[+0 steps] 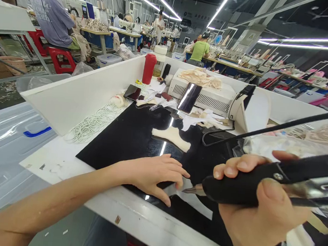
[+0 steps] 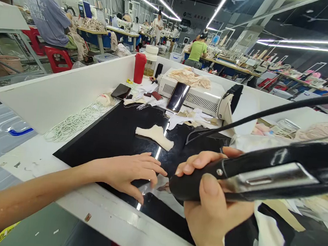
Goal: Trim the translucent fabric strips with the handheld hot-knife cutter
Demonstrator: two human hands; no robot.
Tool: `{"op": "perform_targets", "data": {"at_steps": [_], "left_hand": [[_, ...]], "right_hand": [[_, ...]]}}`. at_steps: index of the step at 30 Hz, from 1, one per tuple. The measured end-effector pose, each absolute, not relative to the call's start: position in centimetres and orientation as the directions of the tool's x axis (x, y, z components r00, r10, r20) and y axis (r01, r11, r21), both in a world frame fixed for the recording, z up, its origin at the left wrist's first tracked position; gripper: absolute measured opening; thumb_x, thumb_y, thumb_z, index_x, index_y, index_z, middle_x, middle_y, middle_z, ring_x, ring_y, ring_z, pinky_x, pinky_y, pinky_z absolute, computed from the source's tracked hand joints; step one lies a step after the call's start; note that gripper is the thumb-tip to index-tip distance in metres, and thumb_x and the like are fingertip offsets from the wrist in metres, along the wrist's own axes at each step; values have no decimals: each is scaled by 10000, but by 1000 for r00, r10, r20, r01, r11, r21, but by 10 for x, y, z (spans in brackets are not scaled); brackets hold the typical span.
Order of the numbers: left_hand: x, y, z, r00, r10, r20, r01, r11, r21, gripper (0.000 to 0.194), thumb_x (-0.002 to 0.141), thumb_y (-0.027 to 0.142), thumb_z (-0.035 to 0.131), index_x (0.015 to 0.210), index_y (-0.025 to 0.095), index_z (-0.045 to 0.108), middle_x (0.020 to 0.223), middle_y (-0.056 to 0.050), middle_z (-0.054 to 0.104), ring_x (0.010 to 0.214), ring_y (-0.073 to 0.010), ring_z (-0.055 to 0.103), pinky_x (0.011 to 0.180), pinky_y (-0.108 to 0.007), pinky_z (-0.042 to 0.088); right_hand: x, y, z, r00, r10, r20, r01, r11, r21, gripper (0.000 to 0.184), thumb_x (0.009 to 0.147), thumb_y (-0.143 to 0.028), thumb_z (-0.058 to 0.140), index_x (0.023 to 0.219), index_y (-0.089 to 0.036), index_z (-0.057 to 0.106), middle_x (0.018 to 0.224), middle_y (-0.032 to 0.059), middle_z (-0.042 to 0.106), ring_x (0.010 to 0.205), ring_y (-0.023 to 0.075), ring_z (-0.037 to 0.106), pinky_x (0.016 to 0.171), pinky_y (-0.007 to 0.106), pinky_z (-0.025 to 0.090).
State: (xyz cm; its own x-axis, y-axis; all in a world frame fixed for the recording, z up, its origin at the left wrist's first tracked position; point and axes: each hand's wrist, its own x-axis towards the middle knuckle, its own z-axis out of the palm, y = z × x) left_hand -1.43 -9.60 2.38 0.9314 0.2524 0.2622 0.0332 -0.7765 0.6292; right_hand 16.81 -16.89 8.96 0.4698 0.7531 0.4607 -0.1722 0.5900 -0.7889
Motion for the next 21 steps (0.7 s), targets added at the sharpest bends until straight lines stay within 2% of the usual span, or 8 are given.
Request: {"op": "perform_targets", "data": {"at_steps": [2,3,9,12,14,16,18,21], "left_hand": [[-17,-95,26,927,242,288,18,-793,609,74,896,274,793,922,240,733,1479,-96,611,1385,-297,538,1215,-521,338],[-19,-95,27,928,238,287,23,-804,594,53,922,271,764,890,236,740,1471,-98,617,1374,-291,545,1209,-510,348],[-33,-81,36,938,266,221,136,-872,470,129,976,259,693,860,225,739,1449,-76,634,1449,-311,464,1224,-496,335],[-38,-76,36,889,373,266,257,-887,384,186,1008,180,604,894,227,742,1458,-70,624,1464,-314,441,1234,-551,303],[-36,-78,35,820,466,332,348,-867,356,246,1029,125,518,972,218,738,1425,-91,635,1421,-296,480,1222,-563,320],[-30,-86,32,757,524,390,373,-837,402,225,1035,138,509,1057,206,723,1343,-106,663,1336,-265,546,1185,-504,395],[-21,-98,29,736,543,405,320,-806,498,148,1010,215,610,1121,206,708,1267,-100,681,1258,-246,589,1115,-419,476],[-8,-116,27,782,531,327,265,-757,597,355,927,326,763,1248,201,678,1288,-102,664,1226,-250,598,1085,-383,501]], "right_hand": [[177,-167,92,499,744,445,-163,584,-795,447,633,-303,896,1025,-302,682,721,-54,605,581,155,539,465,288,542],[181,-166,93,508,742,437,-158,579,-800,451,627,-298,900,1024,-302,687,720,-53,610,585,156,539,467,286,543],[190,-165,90,521,728,445,-141,588,-797,437,641,-286,894,1023,-292,683,723,-52,633,581,154,559,472,285,555],[186,-166,88,502,732,460,-148,597,-788,441,667,-293,890,1044,-288,661,733,-53,636,583,151,571,486,286,556],[182,-164,86,490,727,481,-138,609,-781,430,692,-288,879,1054,-282,648,748,-51,637,588,150,584,497,290,556],[178,-162,85,486,714,504,-130,629,-766,417,718,-285,862,1067,-273,636,763,-47,638,587,149,595,499,295,550],[175,-160,83,488,710,508,-130,634,-762,423,731,-283,854,1084,-271,622,777,-46,639,588,147,602,505,300,547],[174,-158,80,481,718,504,-129,626,-769,433,737,-295,857,1091,-274,608,784,-50,645,590,145,608,512,305,545]]}}
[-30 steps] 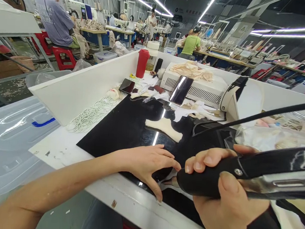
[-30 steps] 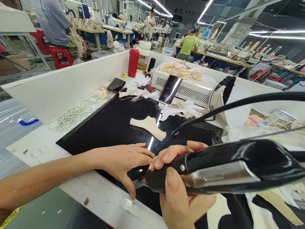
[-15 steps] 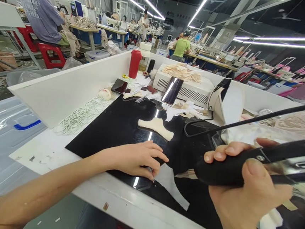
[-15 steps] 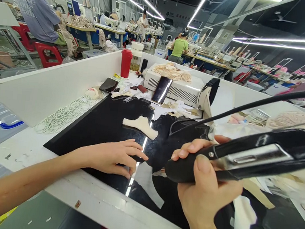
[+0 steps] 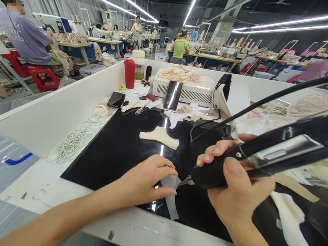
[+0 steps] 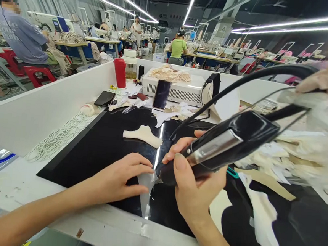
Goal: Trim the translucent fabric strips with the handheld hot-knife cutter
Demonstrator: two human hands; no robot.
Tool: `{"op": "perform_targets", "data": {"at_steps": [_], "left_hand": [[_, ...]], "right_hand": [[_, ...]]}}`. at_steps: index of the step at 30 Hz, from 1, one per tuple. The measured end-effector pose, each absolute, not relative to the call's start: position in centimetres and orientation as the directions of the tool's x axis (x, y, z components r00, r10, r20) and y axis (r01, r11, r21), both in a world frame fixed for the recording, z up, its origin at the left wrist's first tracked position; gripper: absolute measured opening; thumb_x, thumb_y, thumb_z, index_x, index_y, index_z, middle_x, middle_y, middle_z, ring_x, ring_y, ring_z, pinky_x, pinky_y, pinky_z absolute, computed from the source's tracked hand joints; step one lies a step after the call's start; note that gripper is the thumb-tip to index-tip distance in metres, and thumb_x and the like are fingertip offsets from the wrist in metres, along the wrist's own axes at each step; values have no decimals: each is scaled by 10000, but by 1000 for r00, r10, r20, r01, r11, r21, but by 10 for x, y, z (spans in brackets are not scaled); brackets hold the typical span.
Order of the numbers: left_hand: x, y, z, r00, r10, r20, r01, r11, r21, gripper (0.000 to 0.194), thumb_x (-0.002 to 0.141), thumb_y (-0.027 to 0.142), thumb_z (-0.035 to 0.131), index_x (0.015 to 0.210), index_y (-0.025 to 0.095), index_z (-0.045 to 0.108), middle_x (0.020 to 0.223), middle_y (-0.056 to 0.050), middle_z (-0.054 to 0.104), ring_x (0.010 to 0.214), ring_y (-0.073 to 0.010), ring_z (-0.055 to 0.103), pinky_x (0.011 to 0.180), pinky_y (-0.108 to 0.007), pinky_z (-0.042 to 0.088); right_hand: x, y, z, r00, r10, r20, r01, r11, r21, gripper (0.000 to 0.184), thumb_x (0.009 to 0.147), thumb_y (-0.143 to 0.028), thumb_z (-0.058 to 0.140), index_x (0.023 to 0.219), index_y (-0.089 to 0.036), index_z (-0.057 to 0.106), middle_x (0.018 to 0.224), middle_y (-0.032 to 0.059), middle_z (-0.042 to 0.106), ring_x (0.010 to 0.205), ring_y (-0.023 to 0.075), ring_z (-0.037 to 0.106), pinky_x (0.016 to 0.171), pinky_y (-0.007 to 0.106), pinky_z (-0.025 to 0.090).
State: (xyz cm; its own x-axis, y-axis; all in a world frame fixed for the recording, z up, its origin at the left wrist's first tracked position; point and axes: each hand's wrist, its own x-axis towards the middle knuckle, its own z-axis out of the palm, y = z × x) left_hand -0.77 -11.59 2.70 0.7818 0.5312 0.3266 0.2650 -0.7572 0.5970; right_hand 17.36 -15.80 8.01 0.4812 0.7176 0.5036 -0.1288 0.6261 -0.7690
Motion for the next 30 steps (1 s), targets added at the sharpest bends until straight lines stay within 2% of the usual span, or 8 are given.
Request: {"op": "perform_targets", "data": {"at_steps": [4,8,13,17,22,30], "left_hand": [[-1,-127,28,839,515,175,321,-728,606,627,817,470,858,1326,165,655,1337,-125,628,1238,-300,575,1115,-441,470],[-3,-127,30,862,497,102,352,-731,585,730,798,504,862,1402,180,610,1412,-133,586,1300,-334,534,1182,-503,393],[-5,-127,31,869,486,89,352,-735,579,746,794,468,872,1429,204,584,1443,-124,569,1338,-325,522,1240,-528,306],[-7,-128,31,868,489,85,356,-733,580,752,797,462,869,1446,227,568,1452,-109,566,1355,-325,512,1270,-581,225],[-8,-130,31,869,486,93,354,-742,569,737,804,469,862,1437,221,578,1459,-106,567,1372,-323,492,1261,-562,257],[-8,-128,28,872,468,146,319,-768,555,728,802,463,865,1421,191,594,1441,-119,583,1366,-313,502,1252,-491,286]], "right_hand": [[174,-160,74,457,725,516,-128,627,-768,401,783,-291,844,1103,-271,603,796,-50,657,607,144,626,540,311,560],[175,-164,68,421,738,527,-135,626,-768,384,830,-273,821,1142,-277,598,832,-47,649,632,143,643,570,318,577],[174,-164,68,402,734,548,-119,635,-763,351,864,-221,786,1162,-274,607,840,-39,650,659,147,648,583,315,571],[172,-169,71,419,745,519,-181,629,-756,376,822,-258,834,1135,-273,626,824,-36,653,647,149,626,550,300,555],[170,-178,70,377,795,474,-265,584,-767,412,803,-288,865,1146,-284,636,825,-36,638,688,144,599,569,285,551],[170,-178,74,400,773,492,-225,603,-765,410,789,-286,874,1135,-281,654,808,-40,657,655,149,614,557,293,566]]}}
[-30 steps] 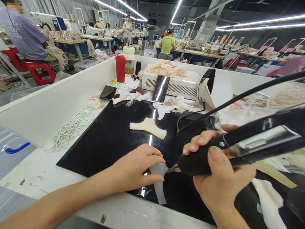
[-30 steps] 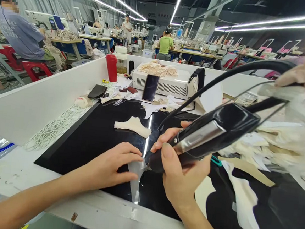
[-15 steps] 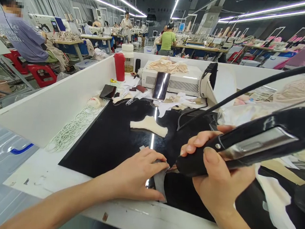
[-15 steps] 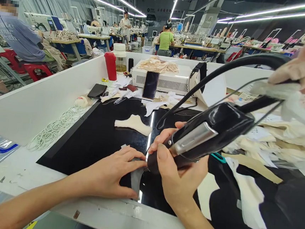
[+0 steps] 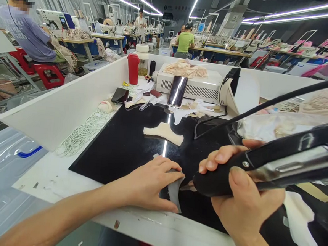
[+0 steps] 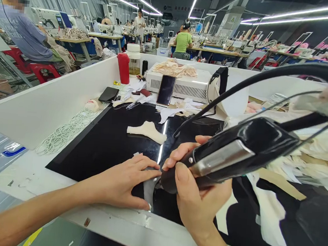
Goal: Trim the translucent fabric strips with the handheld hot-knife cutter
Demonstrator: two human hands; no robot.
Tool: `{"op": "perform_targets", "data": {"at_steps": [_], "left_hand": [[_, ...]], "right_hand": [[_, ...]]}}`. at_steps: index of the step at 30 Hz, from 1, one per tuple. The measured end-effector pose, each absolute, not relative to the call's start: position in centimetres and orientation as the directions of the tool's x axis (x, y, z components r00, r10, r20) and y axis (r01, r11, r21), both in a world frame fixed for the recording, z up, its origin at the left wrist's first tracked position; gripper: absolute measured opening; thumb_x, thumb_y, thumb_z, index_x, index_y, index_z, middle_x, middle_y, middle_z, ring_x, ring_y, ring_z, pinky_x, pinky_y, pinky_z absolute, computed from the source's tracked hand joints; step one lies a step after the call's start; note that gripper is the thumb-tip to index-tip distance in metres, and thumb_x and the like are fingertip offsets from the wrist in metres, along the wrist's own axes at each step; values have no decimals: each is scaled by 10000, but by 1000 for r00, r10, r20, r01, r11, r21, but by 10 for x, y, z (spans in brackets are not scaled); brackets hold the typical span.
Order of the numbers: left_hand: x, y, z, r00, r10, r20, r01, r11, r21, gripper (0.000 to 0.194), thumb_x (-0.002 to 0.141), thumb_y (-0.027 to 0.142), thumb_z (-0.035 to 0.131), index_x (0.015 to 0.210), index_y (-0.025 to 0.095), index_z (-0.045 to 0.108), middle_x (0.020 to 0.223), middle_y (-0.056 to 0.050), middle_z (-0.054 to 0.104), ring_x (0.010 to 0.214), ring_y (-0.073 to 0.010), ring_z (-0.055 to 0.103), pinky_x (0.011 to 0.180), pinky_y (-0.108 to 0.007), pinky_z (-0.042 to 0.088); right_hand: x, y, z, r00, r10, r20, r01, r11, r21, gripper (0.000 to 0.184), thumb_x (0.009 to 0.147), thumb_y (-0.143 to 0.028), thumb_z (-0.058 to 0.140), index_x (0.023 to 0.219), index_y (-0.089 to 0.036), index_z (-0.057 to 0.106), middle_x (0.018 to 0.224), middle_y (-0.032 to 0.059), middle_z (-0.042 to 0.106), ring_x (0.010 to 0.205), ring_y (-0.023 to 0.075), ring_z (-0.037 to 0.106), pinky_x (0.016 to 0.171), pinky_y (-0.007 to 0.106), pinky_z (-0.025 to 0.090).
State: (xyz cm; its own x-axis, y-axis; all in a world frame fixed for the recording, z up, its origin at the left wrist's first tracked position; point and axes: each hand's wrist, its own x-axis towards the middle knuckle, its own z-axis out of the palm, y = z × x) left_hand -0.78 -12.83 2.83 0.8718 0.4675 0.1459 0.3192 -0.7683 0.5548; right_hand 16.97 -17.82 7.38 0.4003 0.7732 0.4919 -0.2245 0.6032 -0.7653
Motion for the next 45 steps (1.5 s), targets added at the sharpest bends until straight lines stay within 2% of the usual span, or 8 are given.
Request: {"op": "perform_targets", "data": {"at_steps": [15,24,30,32,36,40,45], "left_hand": [[-8,-127,25,878,449,166,305,-791,530,735,814,484,846,1426,170,588,1458,-119,571,1369,-309,485,1240,-465,299],[-9,-129,30,874,464,144,327,-781,532,719,818,492,838,1423,184,600,1467,-120,565,1354,-329,476,1162,-476,413],[-10,-127,27,865,464,190,282,-764,580,732,804,458,867,1437,217,587,1453,-125,578,1356,-326,506,1181,-493,403],[-11,-124,26,850,483,210,267,-740,618,618,856,394,837,1405,225,608,1440,-121,590,1348,-299,530,1172,-461,424],[-11,-120,26,804,539,251,296,-729,617,193,1009,221,633,1177,192,722,1296,-93,675,1225,-239,608,1081,-389,499],[-10,-120,25,819,505,273,260,-750,608,173,1024,184,595,1026,178,768,1099,-69,718,1062,-206,644,969,-335,533],[-9,-124,27,850,460,257,217,-750,625,161,1013,189,622,1027,197,783,1042,-63,709,1004,-190,640,913,-307,535]], "right_hand": [[166,-181,78,412,779,472,-237,592,-771,418,746,-275,899,1094,-273,668,779,-46,665,622,142,618,529,282,568],[163,-198,80,417,788,452,-245,577,-779,437,707,-340,922,1061,-275,674,730,-44,654,580,156,595,480,293,554],[167,-200,78,404,795,453,-235,569,-788,436,737,-310,912,1094,-282,664,750,-49,654,606,149,605,514,288,565],[174,-199,79,410,790,456,-217,571,-792,449,713,-320,925,1085,-283,676,743,-46,651,601,155,596,506,298,560],[195,-192,83,484,752,446,-135,568,-812,451,665,-307,946,1045,-298,702,740,-41,636,631,171,574,514,312,540],[211,-180,84,562,685,463,-49,587,-808,379,699,-247,885,1027,-310,705,764,-34,630,645,178,559,540,327,526],[201,-176,83,546,693,472,-119,621,-775,395,711,-233,863,1051,-296,673,763,-42,632,615,166,573,518,314,539]]}}
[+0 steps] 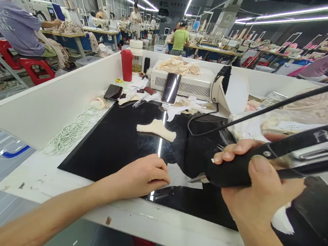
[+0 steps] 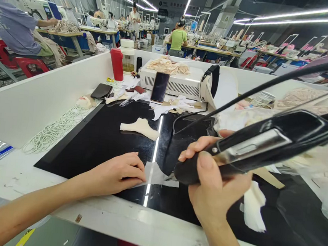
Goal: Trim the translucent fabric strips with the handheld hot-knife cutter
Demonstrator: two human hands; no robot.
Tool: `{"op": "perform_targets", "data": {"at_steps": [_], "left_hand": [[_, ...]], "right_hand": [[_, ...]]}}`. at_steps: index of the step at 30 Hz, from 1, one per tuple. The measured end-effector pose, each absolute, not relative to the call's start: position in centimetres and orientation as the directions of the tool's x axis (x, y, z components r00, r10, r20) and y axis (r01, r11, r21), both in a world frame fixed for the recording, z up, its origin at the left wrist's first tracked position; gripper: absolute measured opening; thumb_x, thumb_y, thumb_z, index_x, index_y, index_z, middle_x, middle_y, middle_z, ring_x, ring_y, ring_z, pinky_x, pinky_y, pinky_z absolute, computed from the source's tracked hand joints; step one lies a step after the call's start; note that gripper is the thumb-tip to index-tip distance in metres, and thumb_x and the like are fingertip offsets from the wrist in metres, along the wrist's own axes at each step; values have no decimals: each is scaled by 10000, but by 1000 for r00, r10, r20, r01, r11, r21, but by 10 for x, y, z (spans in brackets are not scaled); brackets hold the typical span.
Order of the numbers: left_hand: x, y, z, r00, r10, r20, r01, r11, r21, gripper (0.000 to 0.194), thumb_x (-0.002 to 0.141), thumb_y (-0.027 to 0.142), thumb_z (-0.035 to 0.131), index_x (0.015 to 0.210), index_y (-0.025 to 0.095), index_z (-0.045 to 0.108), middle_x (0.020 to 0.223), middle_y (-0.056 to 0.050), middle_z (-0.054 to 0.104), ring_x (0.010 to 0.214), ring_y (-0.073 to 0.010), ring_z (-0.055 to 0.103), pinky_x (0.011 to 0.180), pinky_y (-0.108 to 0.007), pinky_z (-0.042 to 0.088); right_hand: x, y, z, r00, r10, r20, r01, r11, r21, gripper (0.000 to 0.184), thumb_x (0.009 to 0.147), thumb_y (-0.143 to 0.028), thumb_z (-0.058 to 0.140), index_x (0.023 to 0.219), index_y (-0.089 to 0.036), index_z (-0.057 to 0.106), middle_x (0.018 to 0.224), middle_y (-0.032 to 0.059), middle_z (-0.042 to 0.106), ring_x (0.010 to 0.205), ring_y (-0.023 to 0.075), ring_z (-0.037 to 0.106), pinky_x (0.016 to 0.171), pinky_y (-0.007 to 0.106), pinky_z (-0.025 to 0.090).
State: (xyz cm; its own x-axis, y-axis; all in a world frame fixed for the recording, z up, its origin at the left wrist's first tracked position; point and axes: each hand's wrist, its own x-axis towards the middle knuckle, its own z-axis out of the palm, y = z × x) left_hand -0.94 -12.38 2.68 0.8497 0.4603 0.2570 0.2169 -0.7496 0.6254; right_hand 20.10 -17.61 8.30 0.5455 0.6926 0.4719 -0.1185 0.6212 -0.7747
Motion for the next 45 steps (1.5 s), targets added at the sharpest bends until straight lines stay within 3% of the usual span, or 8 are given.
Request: {"op": "perform_targets", "data": {"at_steps": [5,17,23,31,45], "left_hand": [[-10,-125,29,851,463,249,227,-751,620,152,999,166,636,1037,202,779,1038,-59,694,1007,-193,629,913,-303,521],[-10,-124,29,855,456,246,224,-753,618,161,987,165,639,1079,195,768,1090,-80,686,1042,-203,629,955,-327,525],[-11,-122,30,889,412,202,204,-749,631,325,882,257,805,1200,256,735,1297,-76,690,1233,-259,608,1223,-500,316],[-11,-122,31,902,404,150,228,-743,630,390,858,291,833,1229,252,720,1337,-78,685,1284,-261,596,1258,-496,229],[-11,-120,33,911,365,194,166,-753,637,404,845,272,831,1233,254,722,1347,-85,686,1276,-269,606,1218,-473,296]], "right_hand": [[183,-179,77,461,744,484,-176,611,-772,426,752,-270,868,1112,-281,640,803,-39,650,634,156,606,539,307,559],[188,-178,72,411,753,514,-93,595,-798,375,816,-250,825,1132,-286,625,822,-42,651,648,159,631,585,334,566],[185,-179,77,471,734,489,-161,617,-770,413,757,-272,862,1104,-278,638,788,-45,645,614,150,597,523,296,548],[175,-190,72,385,793,472,-229,578,-784,397,807,-280,850,1134,-292,625,818,-36,641,659,148,604,551,294,548],[172,-187,76,420,772,477,-221,597,-771,427,756,-290,881,1101,-273,630,778,-38,647,616,148,612,516,284,558]]}}
